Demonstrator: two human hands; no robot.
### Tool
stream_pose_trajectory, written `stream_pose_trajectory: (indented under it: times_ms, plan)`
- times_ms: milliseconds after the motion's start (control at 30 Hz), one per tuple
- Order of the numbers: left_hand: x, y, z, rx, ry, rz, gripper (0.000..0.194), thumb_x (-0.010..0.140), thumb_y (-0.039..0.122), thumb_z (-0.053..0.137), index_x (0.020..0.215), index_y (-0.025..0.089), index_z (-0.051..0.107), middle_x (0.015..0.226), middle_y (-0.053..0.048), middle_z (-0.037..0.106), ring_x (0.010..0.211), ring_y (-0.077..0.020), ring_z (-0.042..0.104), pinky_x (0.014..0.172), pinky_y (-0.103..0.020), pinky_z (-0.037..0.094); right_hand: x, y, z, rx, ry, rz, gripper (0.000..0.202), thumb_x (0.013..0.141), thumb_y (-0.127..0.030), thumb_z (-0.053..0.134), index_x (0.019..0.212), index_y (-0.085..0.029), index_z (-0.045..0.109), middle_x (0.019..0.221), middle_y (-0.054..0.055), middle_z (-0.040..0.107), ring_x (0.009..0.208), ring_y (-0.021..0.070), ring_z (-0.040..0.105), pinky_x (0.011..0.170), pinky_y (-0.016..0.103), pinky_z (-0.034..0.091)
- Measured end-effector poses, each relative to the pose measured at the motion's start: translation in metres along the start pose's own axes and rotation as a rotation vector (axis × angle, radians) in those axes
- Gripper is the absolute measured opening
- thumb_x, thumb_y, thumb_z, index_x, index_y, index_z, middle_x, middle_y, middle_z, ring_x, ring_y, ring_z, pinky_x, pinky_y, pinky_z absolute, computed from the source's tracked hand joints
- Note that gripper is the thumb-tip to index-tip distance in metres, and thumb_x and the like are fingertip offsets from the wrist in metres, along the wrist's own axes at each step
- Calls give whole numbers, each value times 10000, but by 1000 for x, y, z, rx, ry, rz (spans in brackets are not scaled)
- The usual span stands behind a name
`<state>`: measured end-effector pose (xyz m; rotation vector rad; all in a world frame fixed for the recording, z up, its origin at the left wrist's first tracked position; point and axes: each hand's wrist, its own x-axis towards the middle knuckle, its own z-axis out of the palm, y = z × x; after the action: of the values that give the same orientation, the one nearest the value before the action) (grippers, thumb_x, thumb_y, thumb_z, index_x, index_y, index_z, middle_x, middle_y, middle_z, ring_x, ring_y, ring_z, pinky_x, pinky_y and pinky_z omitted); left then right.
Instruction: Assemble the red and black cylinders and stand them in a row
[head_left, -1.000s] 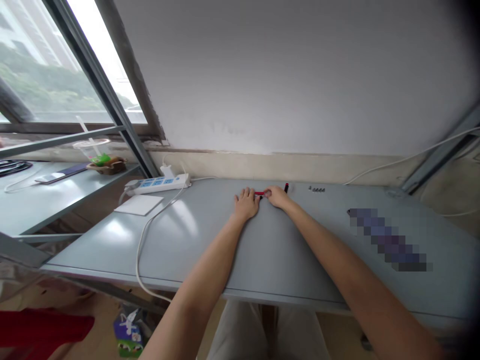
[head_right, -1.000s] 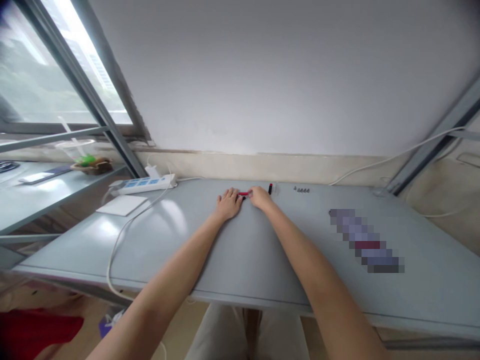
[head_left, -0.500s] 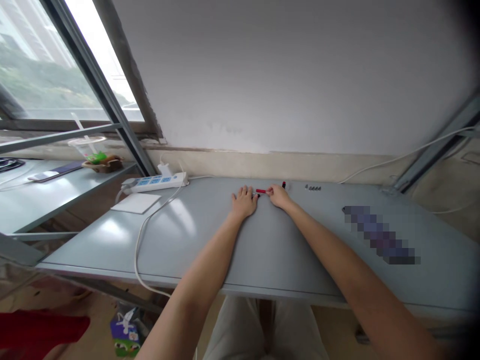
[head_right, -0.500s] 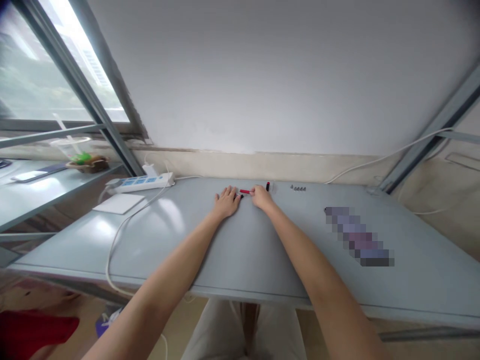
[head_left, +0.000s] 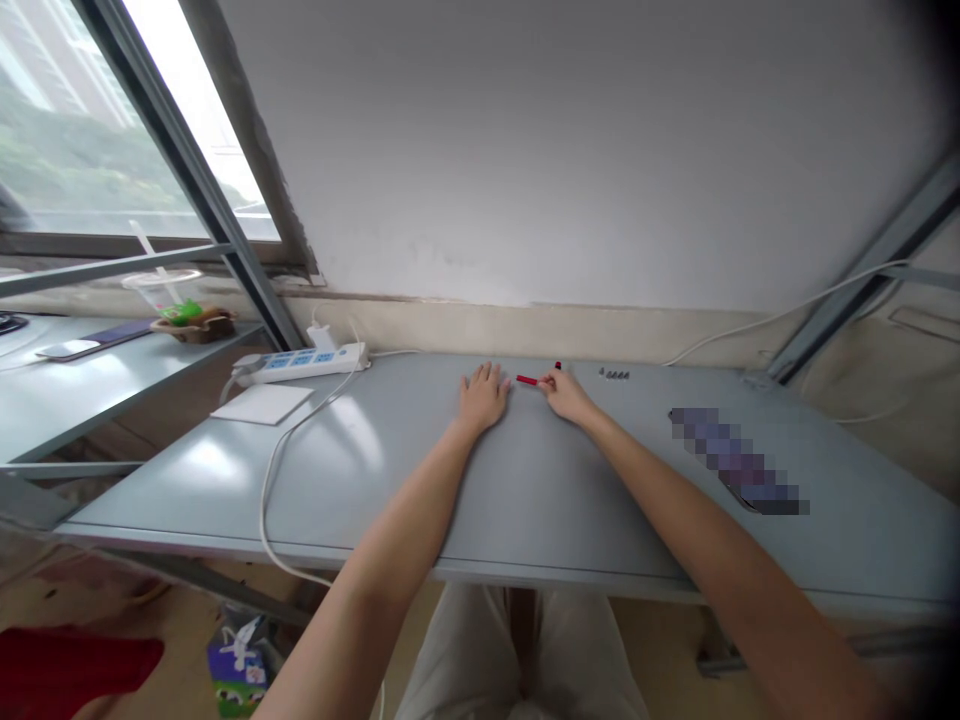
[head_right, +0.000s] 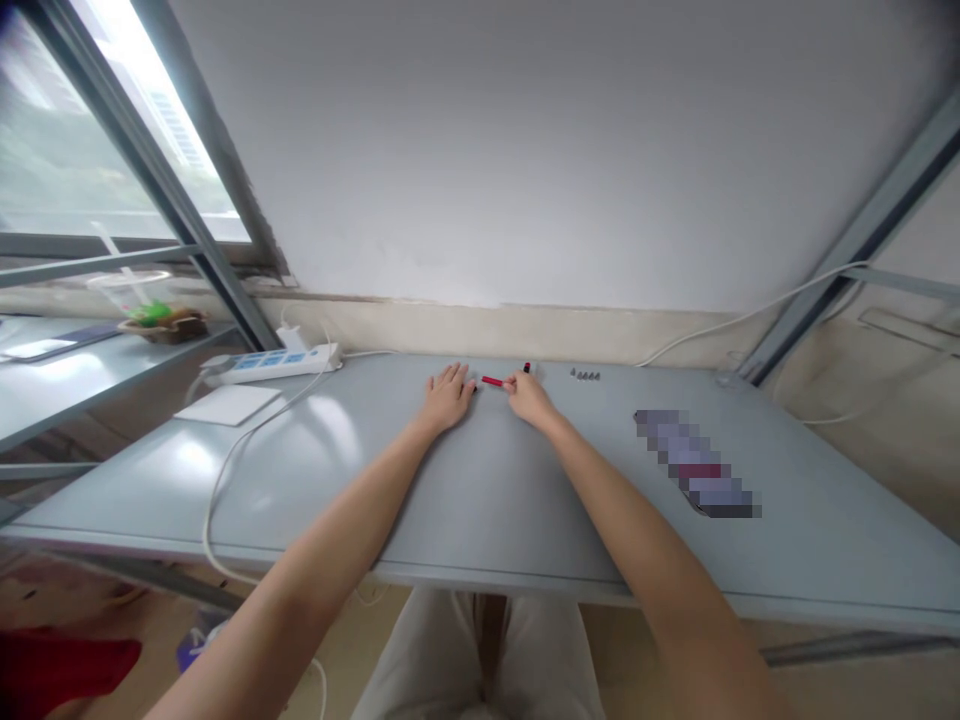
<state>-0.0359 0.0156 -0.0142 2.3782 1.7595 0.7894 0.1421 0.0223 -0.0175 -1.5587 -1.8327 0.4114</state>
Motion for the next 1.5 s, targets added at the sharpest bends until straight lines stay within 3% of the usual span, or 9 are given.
stream_pose_trajectory:
  times_ms: [133, 267, 567, 767, 967, 1067, 1167, 1267, 1500]
  plan:
    - [4, 6, -4, -146, 117, 231, 409, 886, 374, 406, 1229, 176, 509, 1268, -108, 534, 1196, -215, 445, 1008, -378, 335, -11, -3, -10, 89, -4, -46, 105, 829, -179, 453, 839, -169, 557, 837, 67, 633, 751, 151, 578, 746, 279, 426]
    - [6, 10, -3, -280, 101, 315, 251, 864, 321, 464, 1000, 201, 637, 1040, -71, 650, 998, -186, 554, 907, -349, 405, -17, -3, -11, 180, -8, -77, 101, 825, -200, 456, 858, -170, 547, 846, 70, 631, 757, 149, 580, 747, 286, 433]
    - [7, 16, -6, -619, 18, 66, 166, 821, 239, 490, 861, 159, 629, 748, -31, 649, 682, -125, 552, 667, -251, 428, -25, 4, -21, 203, 54, -114, 93, 819, -196, 431, 854, -194, 517, 731, 30, 615, 694, 148, 577, 723, 301, 442]
    - [4, 21, -13, -751, -1, 19, 130, 796, 213, 525, 864, 155, 618, 799, -44, 660, 698, -115, 559, 667, -239, 422, -31, 6, -25, 167, 84, -137, 140, 810, -295, 512, 893, -187, 542, 788, 42, 623, 707, 152, 577, 686, 280, 438]
    - [4, 27, -18, -760, 0, -31, 140, 789, 210, 542, 892, 149, 615, 867, -64, 672, 774, -125, 590, 739, -255, 450, -33, 3, -36, -189, 58, -170, 75, 766, -225, 574, 828, -186, 595, 855, 58, 620, 809, 177, 571, 743, 280, 407]
    - [7, 30, -14, -726, 37, -81, 161, 775, 239, 566, 898, 148, 616, 826, -56, 660, 741, -123, 585, 707, -251, 459, -31, 8, -45, -327, 94, -25, 53, 742, -190, 589, 790, -177, 606, 862, 79, 622, 833, 196, 572, 745, 288, 406]
    - [9, 37, -9, -648, -16, -84, 144, 740, 221, 603, 862, 150, 625, 767, -44, 650, 693, -123, 580, 672, -250, 460, -27, 17, -51, -347, 145, 184, 63, 739, -199, 582, 783, -172, 618, 801, 82, 636, 767, 195, 583, 698, 287, 416]
    - [12, 50, -1, -552, -105, -57, 98, 708, 166, 621, 805, 161, 629, 737, -45, 655, 681, -132, 586, 677, -258, 462, -24, 27, -53, -324, 157, 279, 51, 715, -209, 601, 746, -175, 622, 783, 81, 648, 748, 192, 592, 677, 278, 421]
    - [30, 72, 19, -352, -130, -63, 111, 732, 189, 601, 831, 147, 633, 843, -100, 679, 813, -202, 613, 757, -324, 458, -20, 38, -40, -215, 154, 225, 82, 745, -237, 598, 755, -165, 637, 776, 72, 656, 737, 162, 596, 682, 258, 429]
